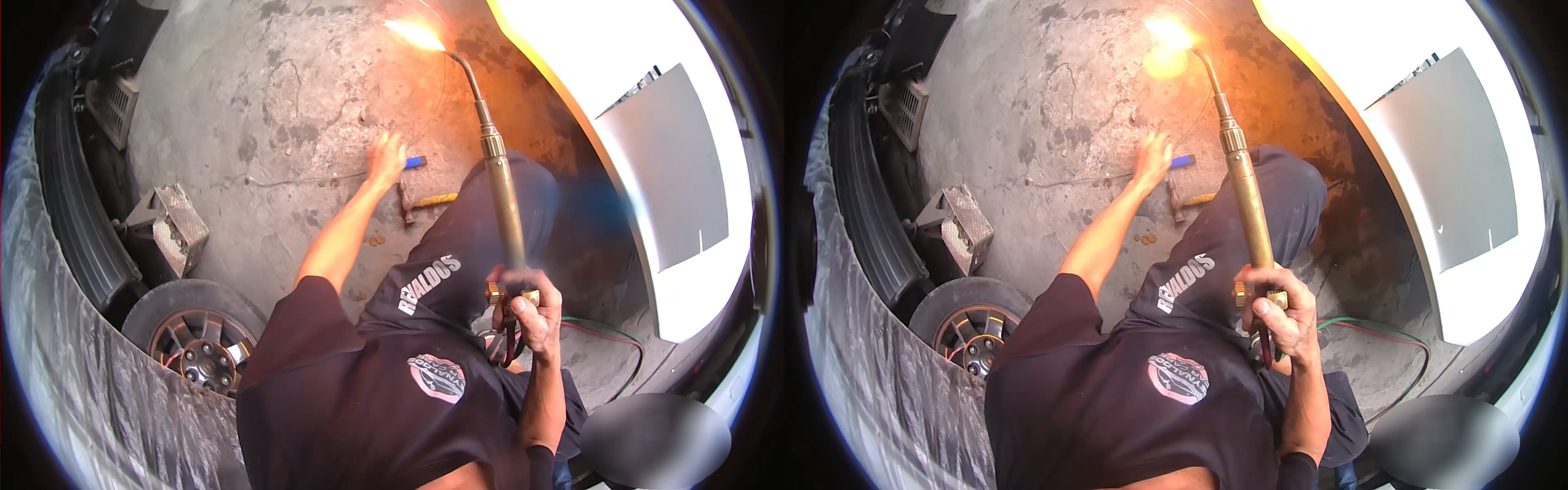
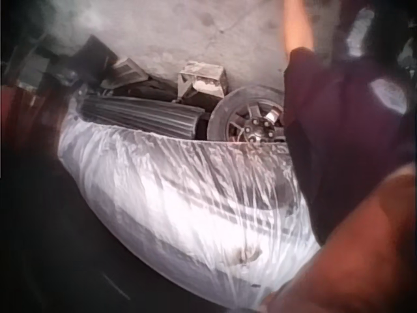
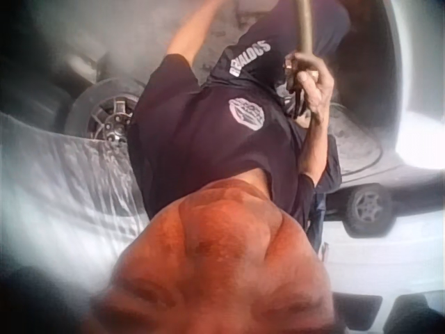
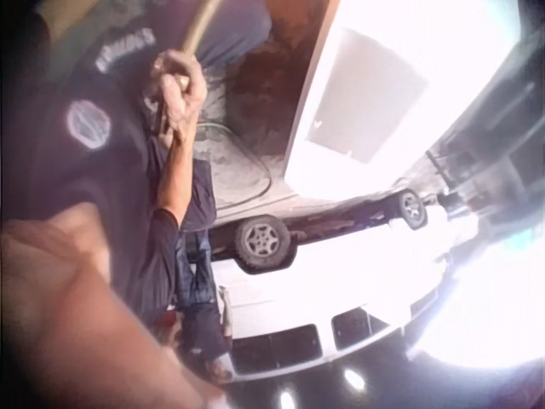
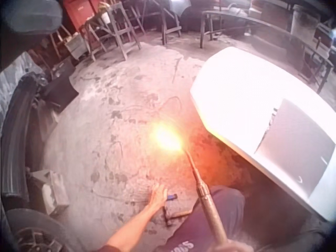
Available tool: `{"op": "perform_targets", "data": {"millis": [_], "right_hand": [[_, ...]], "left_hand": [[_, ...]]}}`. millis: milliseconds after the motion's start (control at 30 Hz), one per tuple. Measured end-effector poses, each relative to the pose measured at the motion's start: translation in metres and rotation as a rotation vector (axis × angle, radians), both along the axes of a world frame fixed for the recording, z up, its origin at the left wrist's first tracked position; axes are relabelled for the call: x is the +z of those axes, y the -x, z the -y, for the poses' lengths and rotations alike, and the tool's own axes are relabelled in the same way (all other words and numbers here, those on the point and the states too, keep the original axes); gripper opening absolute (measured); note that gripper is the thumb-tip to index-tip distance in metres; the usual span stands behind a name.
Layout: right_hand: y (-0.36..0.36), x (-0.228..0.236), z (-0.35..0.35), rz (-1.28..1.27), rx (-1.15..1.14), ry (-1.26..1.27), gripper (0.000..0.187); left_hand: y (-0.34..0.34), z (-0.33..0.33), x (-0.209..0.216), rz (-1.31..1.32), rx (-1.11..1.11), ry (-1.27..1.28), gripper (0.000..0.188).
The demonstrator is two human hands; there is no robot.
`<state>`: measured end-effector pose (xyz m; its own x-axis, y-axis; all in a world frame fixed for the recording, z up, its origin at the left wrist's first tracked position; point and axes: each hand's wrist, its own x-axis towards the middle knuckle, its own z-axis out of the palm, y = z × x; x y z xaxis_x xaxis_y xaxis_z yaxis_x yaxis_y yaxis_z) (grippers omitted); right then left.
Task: The recorder uses a brazing torch and filler rod to join metal components on a white automotive panel.
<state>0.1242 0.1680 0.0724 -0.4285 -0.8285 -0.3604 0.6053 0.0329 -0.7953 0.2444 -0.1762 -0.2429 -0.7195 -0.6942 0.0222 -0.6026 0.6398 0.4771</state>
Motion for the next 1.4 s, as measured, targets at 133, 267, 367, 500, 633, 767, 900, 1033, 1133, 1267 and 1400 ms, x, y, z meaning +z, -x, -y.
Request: {"op": "perform_targets", "data": {"millis": [133,267,367,500,633,767,900,1033,1133,1267,1400], "right_hand": [[0.002,0.002,-0.006,-0.056,0.012,0.024,0.074],[-0.001,0.012,0.001,-0.148,0.072,-0.02,0.068],[-0.004,0.007,-0.009,-0.124,0.023,-0.035,0.07],[-0.008,0.009,-0.007,-0.08,0.016,-0.042,0.071],[-0.002,0.007,-0.005,-0.066,0.022,-0.083,0.073],[0.002,0.003,0.003,-0.013,0.076,-0.111,0.074],[0.001,0.003,0.006,0.014,0.072,-0.131,0.074],[0.0,-0.001,0.006,0.035,0.067,-0.146,0.075],[-0.001,-0.003,0.005,0.039,0.057,-0.173,0.074],[-0.001,-0.001,0.009,0.018,0.075,-0.205,0.07],[-0.003,-0.007,0.001,0.044,0.056,-0.227,0.07]], "left_hand": [[0.043,-0.01,-0.006,0.023,-0.052,0.008,0.022],[0.033,0.005,-0.023,0.117,-0.131,0.169,0.01],[0.049,-0.025,0.012,-0.023,-0.065,0.096,0.006],[0.048,-0.013,0.052,-0.375,0.134,-0.263,0.009],[0.054,-0.001,0.09,-0.566,0.102,-0.249,0.018],[0.053,0.007,0.124,-0.562,0.152,-0.499,0.02],[0.063,0.0,0.14,-0.583,0.192,-0.529,0.018],[0.062,-0.002,0.144,-0.553,0.164,-0.553,0.019],[0.06,-0.004,0.139,-0.516,0.187,-0.552,0.019],[0.051,0.022,0.091,-0.366,0.139,-0.329,0.021],[0.04,0.01,0.069,-0.214,-0.009,-0.006,0.026]]}}
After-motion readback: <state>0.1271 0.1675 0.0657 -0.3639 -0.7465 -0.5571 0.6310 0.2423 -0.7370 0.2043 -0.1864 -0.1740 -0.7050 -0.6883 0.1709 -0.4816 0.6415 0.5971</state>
